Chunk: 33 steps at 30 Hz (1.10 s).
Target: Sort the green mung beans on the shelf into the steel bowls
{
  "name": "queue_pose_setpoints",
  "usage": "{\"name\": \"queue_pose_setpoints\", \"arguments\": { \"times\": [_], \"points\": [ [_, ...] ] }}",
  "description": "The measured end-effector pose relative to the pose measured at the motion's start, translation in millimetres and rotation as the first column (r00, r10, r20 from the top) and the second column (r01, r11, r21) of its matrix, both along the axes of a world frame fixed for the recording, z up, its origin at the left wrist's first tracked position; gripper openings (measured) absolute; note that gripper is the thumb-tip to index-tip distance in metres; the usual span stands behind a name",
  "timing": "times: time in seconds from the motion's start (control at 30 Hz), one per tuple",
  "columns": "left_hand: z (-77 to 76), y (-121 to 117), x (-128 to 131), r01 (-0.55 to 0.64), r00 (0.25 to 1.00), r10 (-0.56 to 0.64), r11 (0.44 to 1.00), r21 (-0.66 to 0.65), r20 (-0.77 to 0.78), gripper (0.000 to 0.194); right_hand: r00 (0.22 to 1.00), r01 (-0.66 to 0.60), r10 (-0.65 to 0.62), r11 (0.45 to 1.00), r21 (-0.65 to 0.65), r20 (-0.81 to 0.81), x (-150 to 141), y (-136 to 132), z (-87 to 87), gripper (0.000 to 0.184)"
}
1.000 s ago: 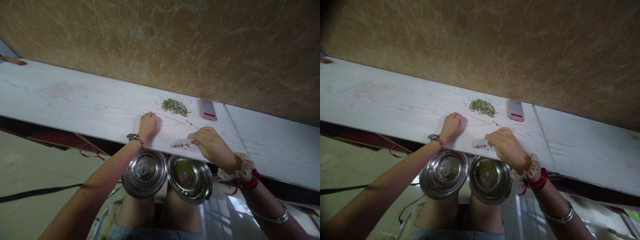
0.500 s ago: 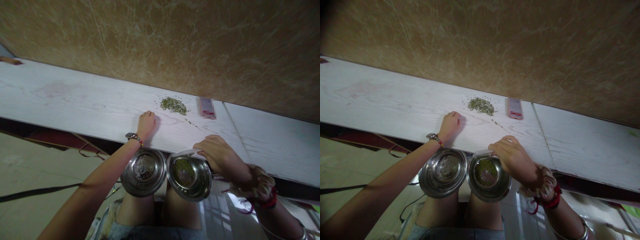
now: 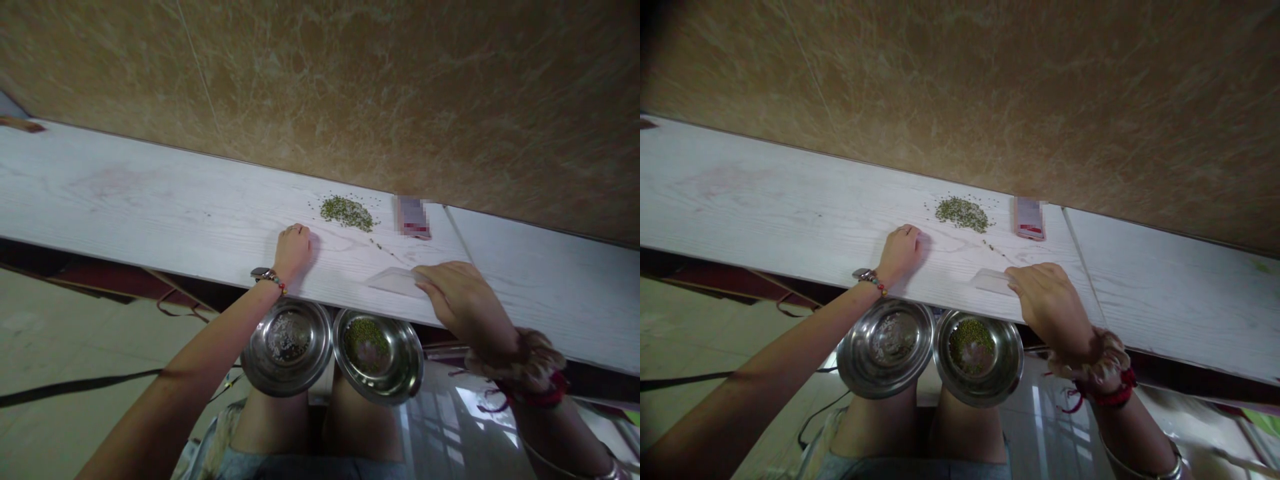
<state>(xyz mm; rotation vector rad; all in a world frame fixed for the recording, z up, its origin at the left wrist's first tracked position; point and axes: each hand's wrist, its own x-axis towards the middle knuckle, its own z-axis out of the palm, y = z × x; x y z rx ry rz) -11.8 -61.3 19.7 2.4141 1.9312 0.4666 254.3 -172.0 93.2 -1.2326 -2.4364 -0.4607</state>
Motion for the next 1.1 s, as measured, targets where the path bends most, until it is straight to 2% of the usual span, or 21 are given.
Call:
{"name": "queue_pose_setpoints", "arguments": {
  "times": [0.23, 0.4, 0.5, 0.6, 0.73, 0.9, 1.1],
  "points": [
    [2.6, 0.5, 1.5, 0.089, 0.996, -0.089, 0.996, 0.001, -0.024, 0.03, 0.972, 0.213, -0.228, 0.957, 0.196, 0.057, 25.9, 23.3, -16.1, 0.025],
    [0.5, 1.0, 1.5, 0.233, 0.972, -0.233, 0.972, 0.008, -0.011, 0.025, 0.944, 0.315, -0.329, 0.925, 0.211, 0.033, 41.2, 39.1, -27.3, 0.025],
    [-2.5, 1.0, 0.4, 0.353, 0.935, -0.353, 0.936, 0.016, 0.02, 0.026, 0.941, 0.32, -0.335, 0.925, 0.203, 0.041, 42.5, 41.3, -32.4, 0.026],
    [-4.5, 1.5, -1.0, 0.491, 0.87, -0.491, 0.871, 0.002, 0.039, 0.035, 0.946, 0.306, -0.318, 0.94, 0.152, 0.059, 39.7, 38.9, -32.3, 0.027],
    [-4.2, 4.9, -2.7, 0.613, 0.788, -0.615, 0.787, -0.074, -0.019, 0.048, 0.951, 0.3, -0.303, 0.953, 0.052, 0.068, 41.4, 38.3, -27.3, 0.025],
    [-3.9, 9.7, -3.4, 0.624, 0.757, -0.645, 0.761, -0.178, -0.1, 0.051, 0.953, 0.293, -0.295, 0.956, 0.033, 0.068, 48.0, 43.3, -28.0, 0.023],
    [-3.2, 8.9, -2.5, 0.602, 0.765, -0.633, 0.769, -0.215, -0.121, 0.053, 0.965, 0.255, -0.257, 0.966, 0.049, 0.056, 40.1, 42.5, -30.5, 0.037]
  ]
}}
